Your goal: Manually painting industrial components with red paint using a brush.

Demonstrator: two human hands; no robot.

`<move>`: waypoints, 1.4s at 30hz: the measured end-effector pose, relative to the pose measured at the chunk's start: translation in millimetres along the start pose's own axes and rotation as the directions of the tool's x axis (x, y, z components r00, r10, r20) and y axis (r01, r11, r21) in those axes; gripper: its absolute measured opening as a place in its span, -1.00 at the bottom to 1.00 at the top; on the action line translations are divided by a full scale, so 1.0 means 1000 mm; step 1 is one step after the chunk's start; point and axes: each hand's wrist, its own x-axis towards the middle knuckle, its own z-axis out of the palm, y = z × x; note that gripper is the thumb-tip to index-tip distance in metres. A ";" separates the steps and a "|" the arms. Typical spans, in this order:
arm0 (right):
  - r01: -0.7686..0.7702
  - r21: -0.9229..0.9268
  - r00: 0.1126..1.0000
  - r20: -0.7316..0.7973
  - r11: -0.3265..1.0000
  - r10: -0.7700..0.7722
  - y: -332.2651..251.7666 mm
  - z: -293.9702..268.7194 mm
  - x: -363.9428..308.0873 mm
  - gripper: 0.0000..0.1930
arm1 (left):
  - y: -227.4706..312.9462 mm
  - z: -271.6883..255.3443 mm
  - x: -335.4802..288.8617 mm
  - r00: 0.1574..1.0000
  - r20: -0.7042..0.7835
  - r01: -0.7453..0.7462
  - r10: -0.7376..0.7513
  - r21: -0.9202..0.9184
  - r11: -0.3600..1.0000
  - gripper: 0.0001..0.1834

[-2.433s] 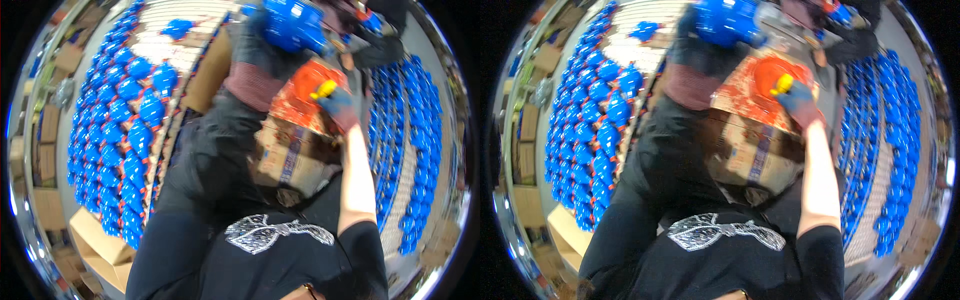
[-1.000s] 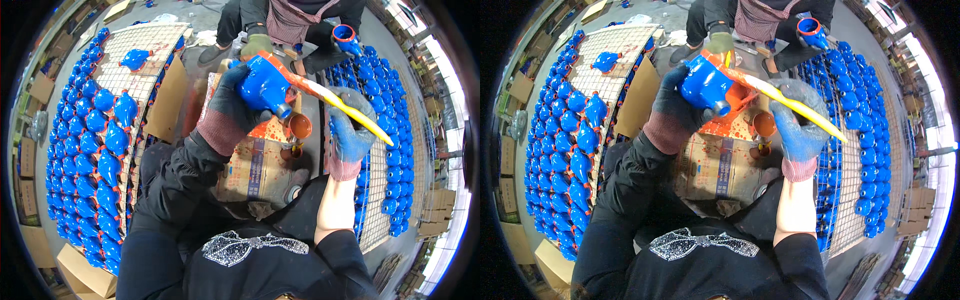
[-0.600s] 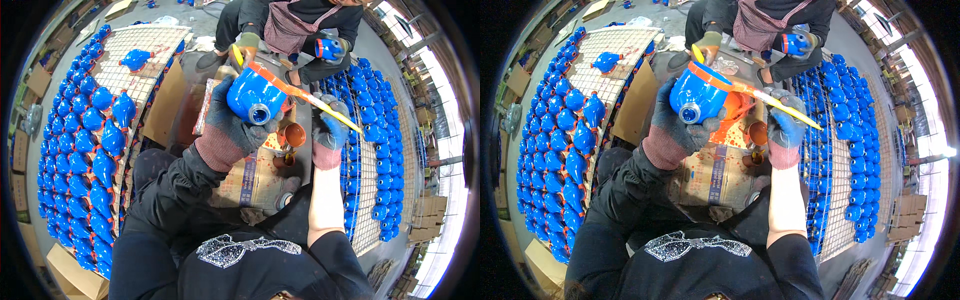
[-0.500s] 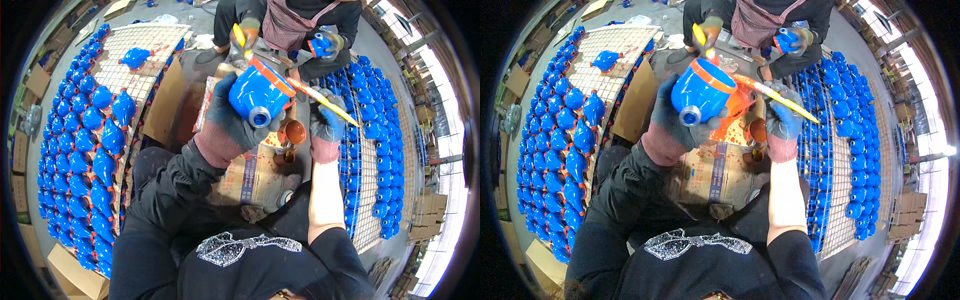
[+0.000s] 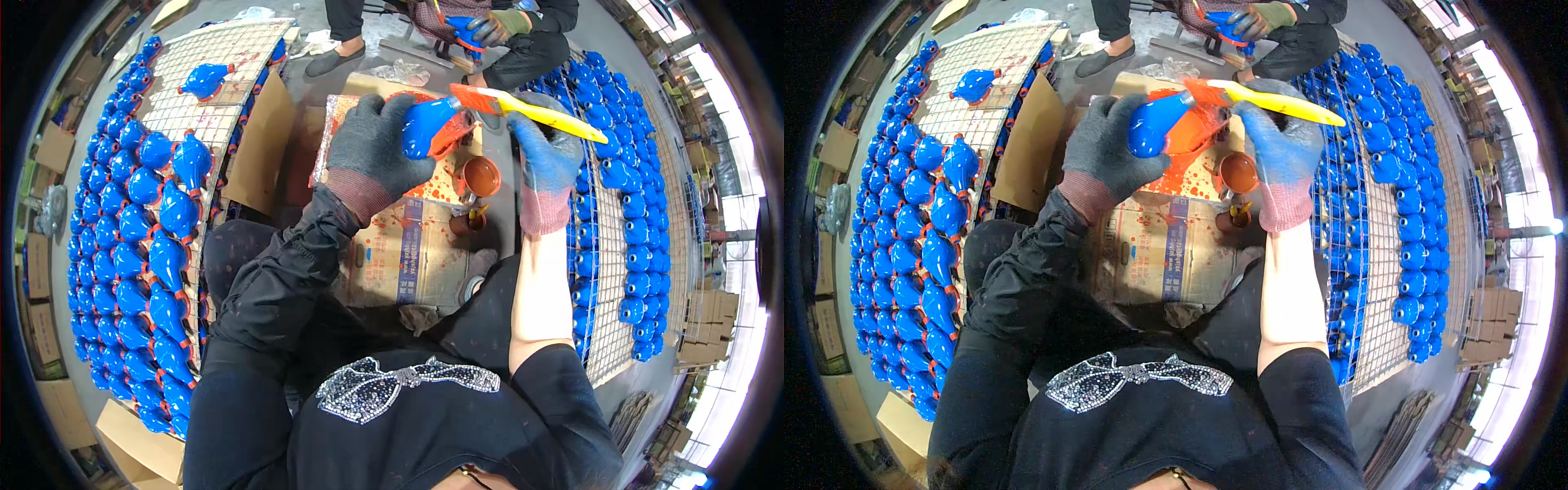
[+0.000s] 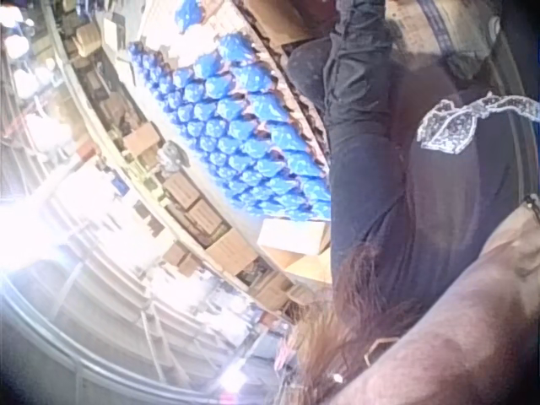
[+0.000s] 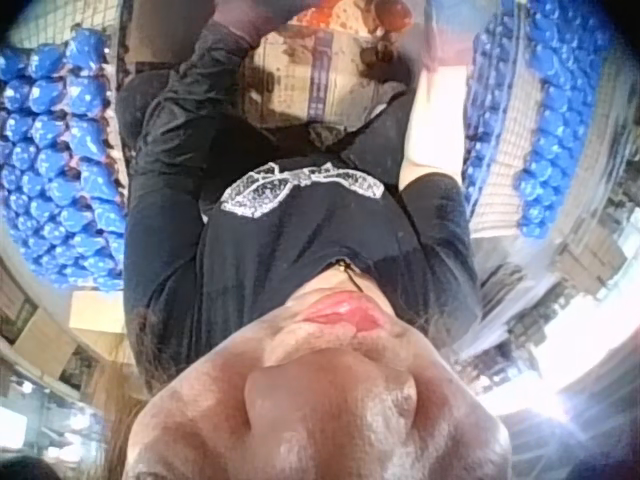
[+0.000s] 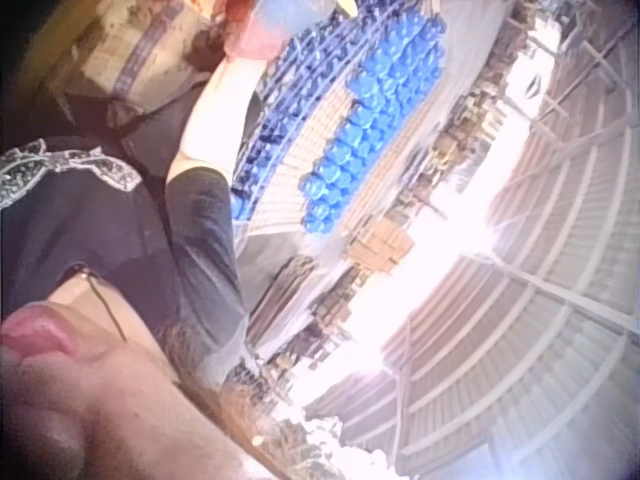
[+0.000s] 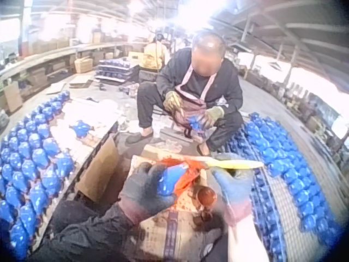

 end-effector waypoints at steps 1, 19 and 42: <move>-0.003 -0.003 1.000 -0.005 1.000 0.003 0.000 -0.001 -0.001 -0.74 | 0.002 0.001 0.000 1.000 0.006 -0.002 0.002 -0.004 1.000 -0.29; 0.060 0.102 0.997 0.045 0.993 -0.065 0.000 -0.017 -0.007 -0.68 | -0.001 -0.015 0.008 0.843 0.457 0.537 -0.283 -0.707 0.459 -0.31; -0.185 0.834 0.970 0.070 0.519 0.234 0.074 0.015 0.009 -0.62 | -0.008 -0.031 0.014 0.848 0.526 0.393 -0.067 -0.708 -0.586 -0.33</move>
